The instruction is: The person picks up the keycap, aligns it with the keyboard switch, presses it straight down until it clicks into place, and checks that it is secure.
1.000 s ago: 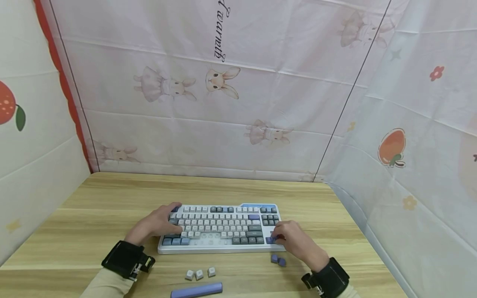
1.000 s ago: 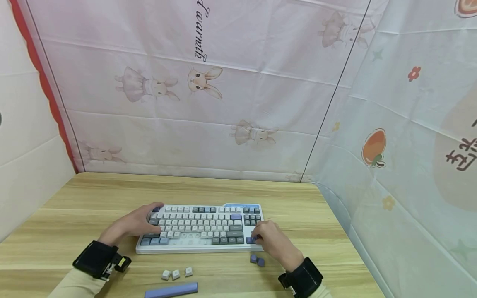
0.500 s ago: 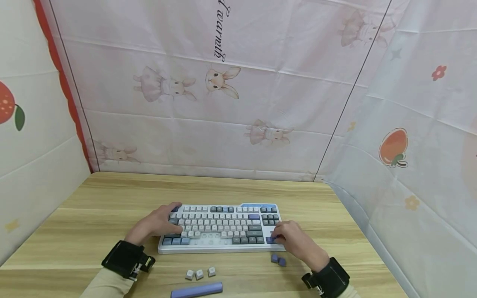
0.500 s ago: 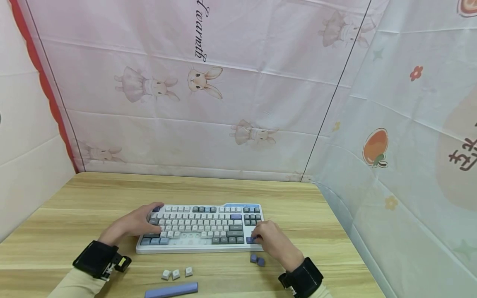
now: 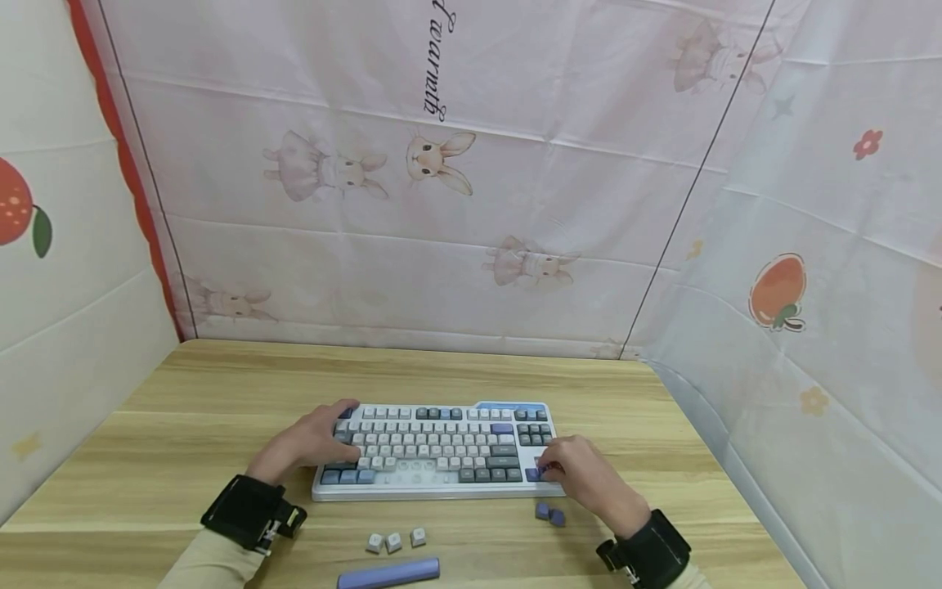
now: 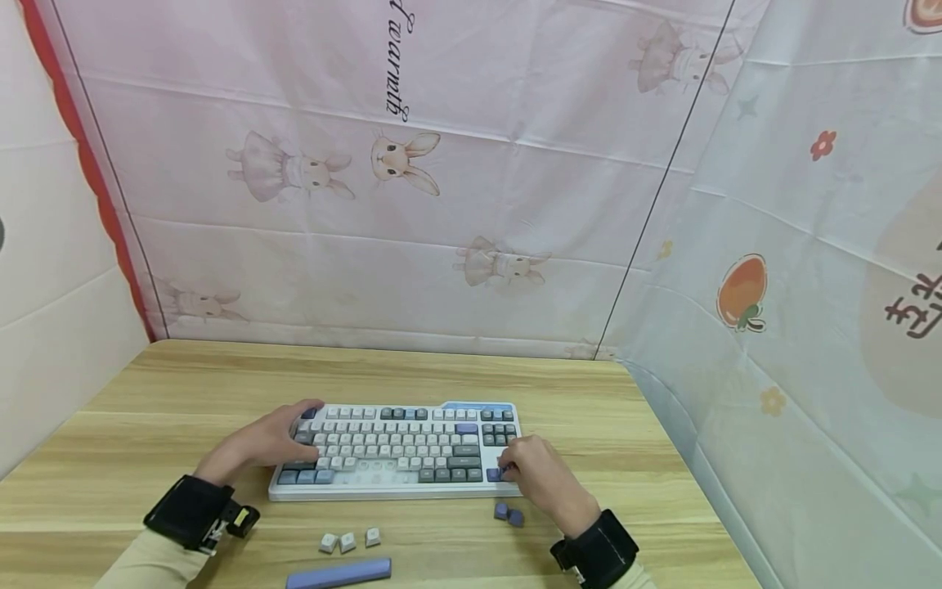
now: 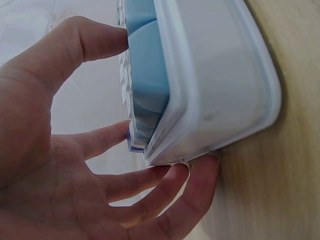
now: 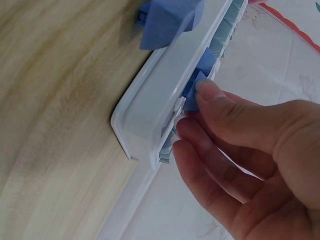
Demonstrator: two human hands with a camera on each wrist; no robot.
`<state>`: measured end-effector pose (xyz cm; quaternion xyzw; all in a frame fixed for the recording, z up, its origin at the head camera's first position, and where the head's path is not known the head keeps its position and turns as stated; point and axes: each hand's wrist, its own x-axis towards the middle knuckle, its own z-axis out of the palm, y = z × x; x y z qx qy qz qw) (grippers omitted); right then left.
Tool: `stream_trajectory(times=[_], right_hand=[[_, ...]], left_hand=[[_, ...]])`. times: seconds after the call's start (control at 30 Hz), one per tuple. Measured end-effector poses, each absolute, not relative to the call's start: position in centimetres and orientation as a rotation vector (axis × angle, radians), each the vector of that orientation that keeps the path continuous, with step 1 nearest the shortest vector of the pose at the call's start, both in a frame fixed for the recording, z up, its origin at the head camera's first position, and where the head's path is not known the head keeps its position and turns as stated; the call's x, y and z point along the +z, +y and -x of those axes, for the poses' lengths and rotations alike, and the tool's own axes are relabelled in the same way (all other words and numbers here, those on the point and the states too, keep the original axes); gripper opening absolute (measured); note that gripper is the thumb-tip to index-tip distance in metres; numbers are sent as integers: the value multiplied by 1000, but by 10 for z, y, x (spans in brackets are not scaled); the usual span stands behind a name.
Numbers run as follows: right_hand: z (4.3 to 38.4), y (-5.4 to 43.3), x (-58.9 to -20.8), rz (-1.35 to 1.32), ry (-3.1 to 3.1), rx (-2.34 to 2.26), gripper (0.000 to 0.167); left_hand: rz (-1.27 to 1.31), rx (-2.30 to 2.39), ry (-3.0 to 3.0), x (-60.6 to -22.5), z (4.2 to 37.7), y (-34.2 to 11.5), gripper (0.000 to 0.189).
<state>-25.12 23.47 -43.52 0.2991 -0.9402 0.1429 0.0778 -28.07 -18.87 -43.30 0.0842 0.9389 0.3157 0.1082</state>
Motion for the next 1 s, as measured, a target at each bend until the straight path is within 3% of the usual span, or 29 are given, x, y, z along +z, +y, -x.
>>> stream_trajectory(times=[1.0], right_hand=[[252,233,-438,-998,-2747,380,15]], left_hand=[[-235,935,2749,-432,281,-188,89]])
